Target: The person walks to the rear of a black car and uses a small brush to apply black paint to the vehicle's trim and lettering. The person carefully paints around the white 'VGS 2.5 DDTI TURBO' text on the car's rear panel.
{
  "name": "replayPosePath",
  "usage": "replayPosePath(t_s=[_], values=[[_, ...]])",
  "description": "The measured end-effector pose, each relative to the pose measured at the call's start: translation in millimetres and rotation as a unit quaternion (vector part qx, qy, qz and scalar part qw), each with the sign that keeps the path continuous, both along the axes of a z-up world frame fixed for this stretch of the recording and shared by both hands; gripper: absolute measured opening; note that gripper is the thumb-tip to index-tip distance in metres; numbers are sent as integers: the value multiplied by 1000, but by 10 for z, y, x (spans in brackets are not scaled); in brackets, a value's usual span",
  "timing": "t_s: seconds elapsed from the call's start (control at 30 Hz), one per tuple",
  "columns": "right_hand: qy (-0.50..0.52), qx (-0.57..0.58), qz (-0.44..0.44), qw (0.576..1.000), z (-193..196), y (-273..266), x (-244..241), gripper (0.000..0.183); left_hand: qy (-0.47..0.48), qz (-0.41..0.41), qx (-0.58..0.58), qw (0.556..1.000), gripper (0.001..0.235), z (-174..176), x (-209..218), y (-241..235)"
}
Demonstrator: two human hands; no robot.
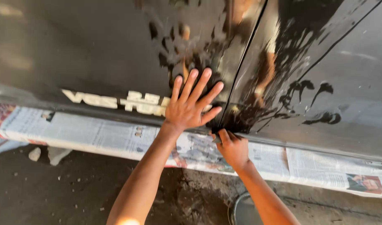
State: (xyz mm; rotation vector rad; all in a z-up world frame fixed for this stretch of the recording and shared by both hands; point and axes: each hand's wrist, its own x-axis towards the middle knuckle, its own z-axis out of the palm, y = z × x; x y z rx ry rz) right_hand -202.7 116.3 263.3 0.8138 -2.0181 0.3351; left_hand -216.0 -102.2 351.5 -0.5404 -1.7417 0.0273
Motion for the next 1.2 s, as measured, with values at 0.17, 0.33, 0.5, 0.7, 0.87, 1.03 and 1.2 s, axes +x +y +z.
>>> replayPosePath(t_s=[0.17, 0.33, 0.5, 0.7, 0.87, 1.03, 1.2], values=[[-2, -36, -2, 999, 6, -75, 102, 30, 8, 4, 36, 999, 62, -86, 17, -16], [-3, 24, -12, 1000, 20, -26, -30, 19, 17, 21, 12, 1000, 60, 21, 42, -43], [38, -27, 9, 999, -227, 79, -45, 25, -5, 12, 15, 1000, 62, -70, 64, 4], [11, -64, 38, 997, -229, 145, -56, 34, -19, 26, 13, 999, 64, -106, 4, 34], [27, -61, 51, 996, -250, 121, -142, 14, 19, 23, 9, 1000, 64, -37, -50, 50], [56, -118, 78, 988, -214, 103, -125, 28, 16, 37, 19, 999, 63, -59, -40, 27], [5, -94, 35, 995, -228, 95, -56, 41, -2, 33, 23, 999, 61, -92, -9, 21]])
